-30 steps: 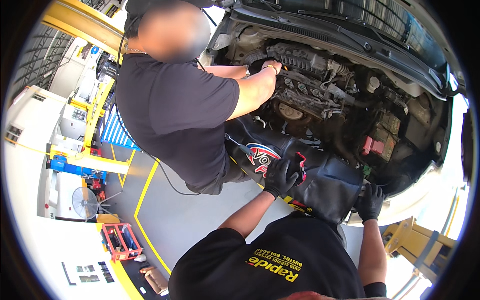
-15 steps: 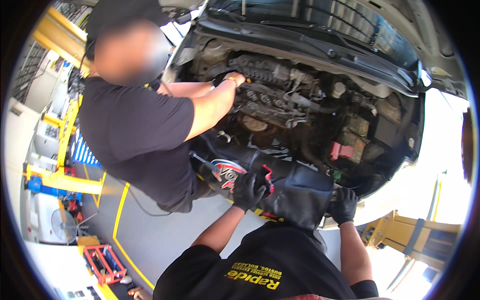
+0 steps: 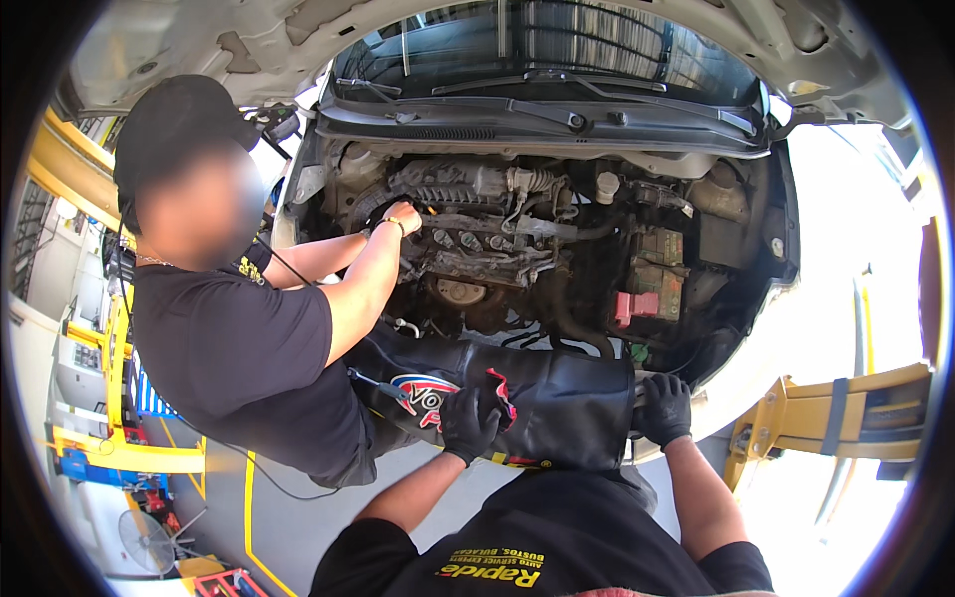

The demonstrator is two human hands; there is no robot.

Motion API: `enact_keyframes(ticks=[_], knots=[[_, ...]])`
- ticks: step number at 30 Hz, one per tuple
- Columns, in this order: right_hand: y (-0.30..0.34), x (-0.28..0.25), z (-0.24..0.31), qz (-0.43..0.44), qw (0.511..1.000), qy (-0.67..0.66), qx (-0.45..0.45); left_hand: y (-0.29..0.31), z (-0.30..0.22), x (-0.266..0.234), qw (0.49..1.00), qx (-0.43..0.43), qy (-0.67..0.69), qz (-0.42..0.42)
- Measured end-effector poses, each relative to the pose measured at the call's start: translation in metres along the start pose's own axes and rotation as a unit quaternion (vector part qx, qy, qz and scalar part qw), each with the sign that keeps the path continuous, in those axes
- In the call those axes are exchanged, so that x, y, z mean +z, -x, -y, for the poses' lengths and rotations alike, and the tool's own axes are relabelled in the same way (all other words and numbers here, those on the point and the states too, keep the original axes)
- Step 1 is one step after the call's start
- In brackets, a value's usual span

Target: The person retrieves a notepad and writes on it at a tool cart, then walks to a white car with the hood open. He pulls out the oil dipstick, wipes it with a red rag, reinserts it, and pulls it out again to check the oil level. A coworker is visible working in the engine bay.

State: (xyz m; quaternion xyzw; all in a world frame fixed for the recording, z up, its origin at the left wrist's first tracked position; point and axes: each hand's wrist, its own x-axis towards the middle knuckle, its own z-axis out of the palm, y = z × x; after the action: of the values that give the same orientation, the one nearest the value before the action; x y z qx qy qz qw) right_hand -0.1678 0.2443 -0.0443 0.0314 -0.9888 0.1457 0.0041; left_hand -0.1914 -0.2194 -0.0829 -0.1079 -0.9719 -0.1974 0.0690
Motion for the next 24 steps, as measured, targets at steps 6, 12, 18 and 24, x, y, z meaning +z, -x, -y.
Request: enact_keyframes(ticks=[6,12,18,24], knots=[[0.001,0.004,0.0,-0.02,1.0,0.007,-0.003,-0.009,-0.008,-0.008,0.999,0.003,-0.018,0.05],[0.0,0.008,0.001,-0.039,0.999,-0.007,-0.026,-0.008,-0.006,-0.005,1.0,0.019,-0.013,0.004],[0.002,0.011,0.001,-0.045,0.998,0.005,-0.033,0.0,-0.006,0.0,0.999,-0.004,-0.024,-0.024],[0.003,0.013,-0.001,-0.063,0.997,-0.004,-0.046,-0.001,-0.008,0.0,0.999,0.005,-0.028,-0.028]])
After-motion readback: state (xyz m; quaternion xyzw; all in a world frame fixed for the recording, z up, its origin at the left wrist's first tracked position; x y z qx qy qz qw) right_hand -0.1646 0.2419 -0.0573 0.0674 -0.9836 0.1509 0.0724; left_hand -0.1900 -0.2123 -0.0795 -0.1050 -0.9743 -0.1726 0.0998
